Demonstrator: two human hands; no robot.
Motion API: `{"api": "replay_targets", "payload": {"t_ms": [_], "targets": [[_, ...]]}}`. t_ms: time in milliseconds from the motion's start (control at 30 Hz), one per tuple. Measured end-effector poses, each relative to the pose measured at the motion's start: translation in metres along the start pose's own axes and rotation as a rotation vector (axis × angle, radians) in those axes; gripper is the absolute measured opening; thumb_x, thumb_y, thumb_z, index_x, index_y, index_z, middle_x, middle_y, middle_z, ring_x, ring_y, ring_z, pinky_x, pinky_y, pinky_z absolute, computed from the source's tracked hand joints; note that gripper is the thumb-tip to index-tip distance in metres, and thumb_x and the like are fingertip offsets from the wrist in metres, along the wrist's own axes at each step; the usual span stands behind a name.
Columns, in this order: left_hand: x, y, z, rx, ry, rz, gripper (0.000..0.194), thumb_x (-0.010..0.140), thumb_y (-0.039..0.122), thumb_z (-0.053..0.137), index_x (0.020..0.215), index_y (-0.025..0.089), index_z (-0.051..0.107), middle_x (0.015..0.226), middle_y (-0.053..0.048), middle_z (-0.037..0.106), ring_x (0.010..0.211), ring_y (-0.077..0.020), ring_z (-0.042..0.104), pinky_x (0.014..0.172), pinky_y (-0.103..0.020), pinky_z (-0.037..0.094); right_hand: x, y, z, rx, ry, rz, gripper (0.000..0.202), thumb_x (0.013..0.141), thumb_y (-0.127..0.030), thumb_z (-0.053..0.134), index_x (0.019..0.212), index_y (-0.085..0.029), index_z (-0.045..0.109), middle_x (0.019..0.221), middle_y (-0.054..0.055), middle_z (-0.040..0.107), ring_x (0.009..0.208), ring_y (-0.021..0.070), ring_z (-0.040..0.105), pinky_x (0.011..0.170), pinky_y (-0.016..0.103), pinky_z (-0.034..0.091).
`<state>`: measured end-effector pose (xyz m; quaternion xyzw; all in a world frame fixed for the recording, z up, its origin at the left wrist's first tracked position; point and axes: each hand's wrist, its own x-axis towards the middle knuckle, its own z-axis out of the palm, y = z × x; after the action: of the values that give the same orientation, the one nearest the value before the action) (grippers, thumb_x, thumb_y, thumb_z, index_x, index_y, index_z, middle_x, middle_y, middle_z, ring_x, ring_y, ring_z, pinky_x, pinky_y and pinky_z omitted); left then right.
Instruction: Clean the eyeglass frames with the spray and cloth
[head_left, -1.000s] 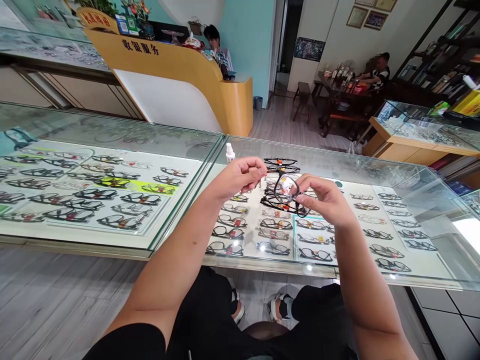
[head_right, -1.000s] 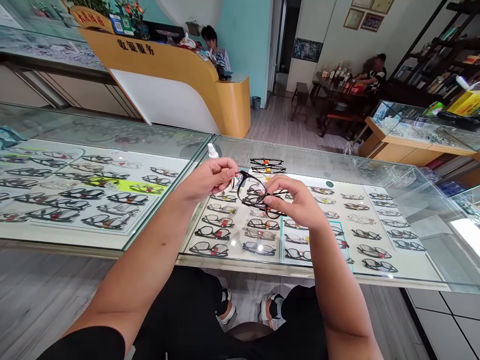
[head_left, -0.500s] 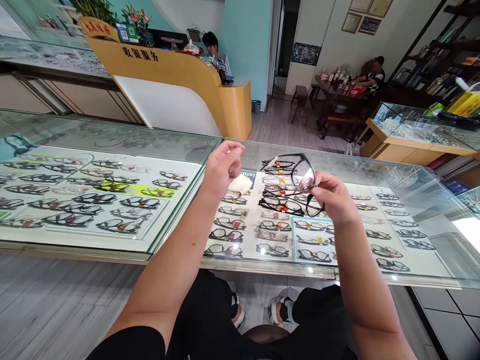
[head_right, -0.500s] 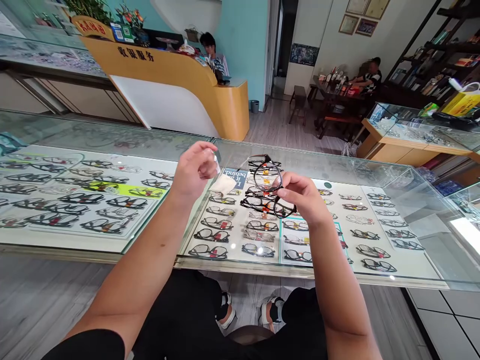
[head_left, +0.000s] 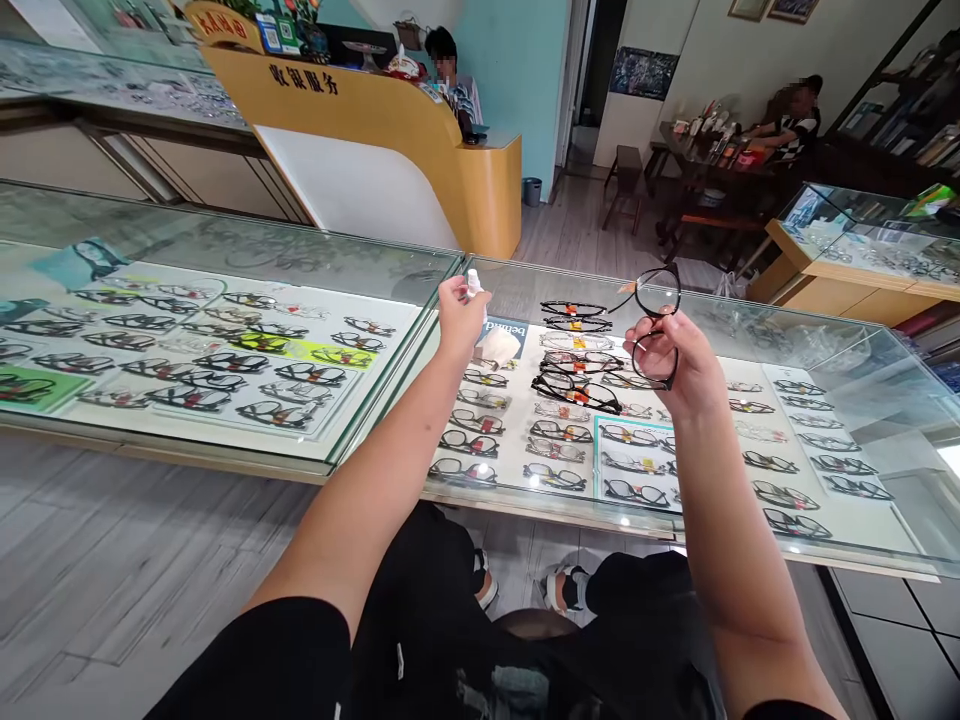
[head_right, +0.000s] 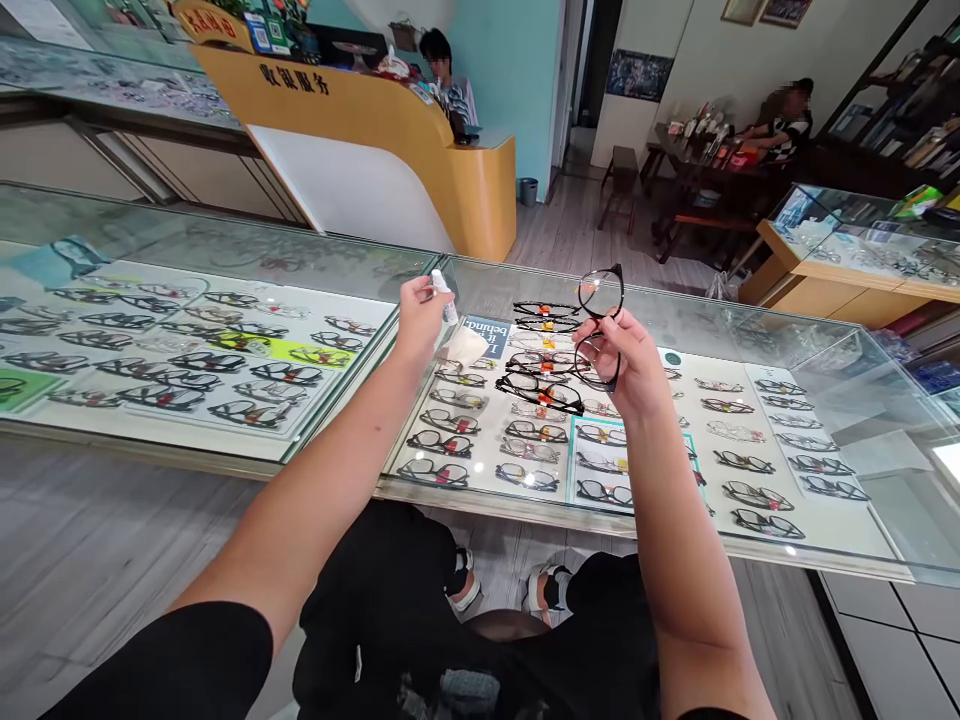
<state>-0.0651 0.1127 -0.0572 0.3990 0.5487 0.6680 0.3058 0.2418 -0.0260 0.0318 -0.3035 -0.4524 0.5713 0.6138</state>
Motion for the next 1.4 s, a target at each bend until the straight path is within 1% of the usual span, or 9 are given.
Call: {"api": "replay_targets", "payload": {"t_ms": [100,467,667,833,933,1033,1133,1267,1400], "targets": [[0.0,-0.005,0.002,-0.007,-0.042,-0.111,0.053,0.077,0.015,0.078,0.126,0.022,0.057,0.129,-0.011,0.067,0.117,-0.0242,0.068,0.11,-0.04,0.05,0.001,-0.002,0.002,-0.012,0.022,0.006,0.044,0.075,-0.051,0.096,0.086,-0.027,0.061,0.087,-0.001,0.071,0.085,0.0168,0.071,0.078,0.029,0.062],[0.001,-0.019,0.003,0.073,-0.045,-0.125,0.046,0.083,0.002,0.071,0.124,0.019,0.059,0.124,-0.01,0.07,0.108,-0.0172,0.067,0.099,-0.03,0.05,0.001,-0.002,0.003,-0.028,0.005,0.05,0.029,0.086,-0.051,0.077,0.086,-0.027,0.06,0.091,0.005,0.072,0.098,0.0257,0.074,0.089,0.041,0.065],[-0.002,-0.017,0.001,0.24,-0.084,-0.056,0.023,0.087,0.009,0.071,0.107,0.019,0.064,0.107,-0.005,0.071,0.093,-0.0168,0.063,0.097,-0.033,0.048,0.0,-0.002,0.002,0.0,-0.011,0.026,0.021,0.088,-0.043,0.08,0.088,-0.027,0.066,0.097,0.004,0.074,0.097,0.0201,0.073,0.092,0.034,0.064],[-0.012,0.006,0.007,0.068,-0.085,0.093,0.022,0.09,0.017,0.07,0.11,0.021,0.062,0.112,-0.006,0.069,0.1,-0.0185,0.064,0.094,-0.032,0.051,-0.001,0.0,0.003,-0.082,-0.011,0.003,0.031,0.089,-0.05,0.084,0.09,-0.027,0.063,0.109,0.004,0.076,0.108,0.0208,0.074,0.097,0.036,0.063],[-0.033,0.036,0.012,-0.132,-0.252,0.071,0.027,0.087,0.022,0.07,0.112,0.025,0.06,0.11,-0.004,0.066,0.095,-0.0171,0.064,0.08,-0.029,0.056,-0.003,0.002,0.006,-0.119,-0.03,-0.001,0.035,0.09,-0.055,0.084,0.092,-0.027,0.062,0.116,0.006,0.078,0.115,0.0233,0.074,0.103,0.041,0.062],[-0.058,0.066,0.012,-0.282,-0.473,-0.05,0.03,0.079,0.026,0.073,0.106,0.025,0.058,0.092,-0.001,0.059,0.081,-0.0153,0.06,0.061,-0.024,0.051,-0.006,0.004,0.011,-0.118,-0.047,0.005,0.035,0.091,-0.051,0.085,0.089,-0.026,0.061,0.111,0.005,0.078,0.114,0.0232,0.075,0.105,0.042,0.062],[-0.076,0.084,0.007,-0.384,-0.803,-0.247,0.039,0.08,0.056,0.075,0.087,0.023,0.055,0.073,0.0,0.05,0.066,-0.0156,0.053,0.047,-0.023,0.038,-0.009,0.005,0.015,-0.141,-0.079,0.037,0.036,0.091,-0.051,0.086,0.088,-0.027,0.059,0.108,0.005,0.079,0.11,0.0234,0.076,0.105,0.043,0.062],[-0.085,0.089,0.001,-0.355,-1.144,-0.372,0.083,0.069,0.107,0.049,0.065,0.025,0.043,0.057,0.002,0.036,0.05,-0.014,0.038,0.04,-0.026,0.022,-0.012,0.006,0.02,-0.163,-0.125,0.085,0.034,0.092,-0.051,0.084,0.09,-0.027,0.061,0.108,0.006,0.08,0.109,0.0249,0.076,0.103,0.046,0.063],[-0.085,0.085,0.001,-0.37,-1.246,-0.395,0.088,0.066,0.113,0.04,0.059,0.025,0.041,0.051,0.001,0.033,0.045,-0.0132,0.032,0.039,-0.028,0.019,-0.014,0.008,0.023,-0.142,-0.155,0.144,0.03,0.092,-0.046,0.085,0.091,-0.026,0.063,0.107,0.005,0.08,0.109,0.0245,0.076,0.102,0.045,0.063]]}}
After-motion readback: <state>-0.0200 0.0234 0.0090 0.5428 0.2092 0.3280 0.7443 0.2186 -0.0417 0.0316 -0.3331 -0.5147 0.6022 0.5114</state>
